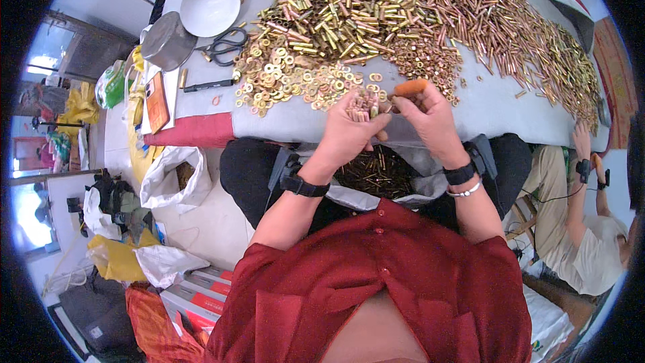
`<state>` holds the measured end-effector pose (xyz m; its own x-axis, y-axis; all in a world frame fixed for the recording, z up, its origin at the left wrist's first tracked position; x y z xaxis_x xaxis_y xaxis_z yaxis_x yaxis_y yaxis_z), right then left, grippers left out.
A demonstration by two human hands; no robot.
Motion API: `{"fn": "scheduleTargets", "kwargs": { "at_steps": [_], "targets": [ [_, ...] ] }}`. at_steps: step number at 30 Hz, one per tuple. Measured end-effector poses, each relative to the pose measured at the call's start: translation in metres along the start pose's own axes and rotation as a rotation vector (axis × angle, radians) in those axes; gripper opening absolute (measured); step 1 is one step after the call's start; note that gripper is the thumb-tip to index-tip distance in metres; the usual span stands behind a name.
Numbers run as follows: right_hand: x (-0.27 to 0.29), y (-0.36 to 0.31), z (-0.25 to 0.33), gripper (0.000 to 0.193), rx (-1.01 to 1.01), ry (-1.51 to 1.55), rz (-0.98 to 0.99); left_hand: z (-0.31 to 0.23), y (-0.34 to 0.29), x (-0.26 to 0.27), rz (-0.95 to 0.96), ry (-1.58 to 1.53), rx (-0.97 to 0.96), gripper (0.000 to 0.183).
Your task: Sorting and inspecting a large pile of ammunition casings and rounds on a table.
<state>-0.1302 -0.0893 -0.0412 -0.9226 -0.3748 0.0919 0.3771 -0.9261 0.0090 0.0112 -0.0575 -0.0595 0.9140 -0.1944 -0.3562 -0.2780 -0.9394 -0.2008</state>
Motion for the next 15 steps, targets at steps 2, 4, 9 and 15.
{"fn": "scheduleTargets", "kwargs": {
  "at_steps": [2,4,9,15],
  "targets": [
    [0.000,0.001,0.011,0.024,0.012,0.167,0.023,0.000,0.000,-0.002,0.020,0.061,-0.009,0.025],
    [0.001,0.004,0.009,0.023,0.049,0.022,0.075,-0.002,-0.001,-0.002,0.019,0.103,-0.017,0.025],
    [-0.003,0.009,0.011,0.016,-0.039,-0.130,0.148,-0.007,-0.003,0.000,0.007,0.090,-0.052,0.024],
    [-0.001,0.018,0.024,0.022,-0.012,-0.807,0.202,-0.010,-0.003,-0.003,0.016,0.097,-0.195,0.024]
  ]
}}
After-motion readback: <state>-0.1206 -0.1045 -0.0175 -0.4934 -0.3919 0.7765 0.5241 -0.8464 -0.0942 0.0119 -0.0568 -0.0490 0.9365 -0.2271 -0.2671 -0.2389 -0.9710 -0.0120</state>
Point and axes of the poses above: each hand's wrist, its own y-axis towards the middle knuckle, its own x-axis out of the back of the hand, z = x × y, the point moved 7 cm from there along y, towards the middle knuckle, and after that the axes turned 10 degrees about z, right-handed, at the moved point
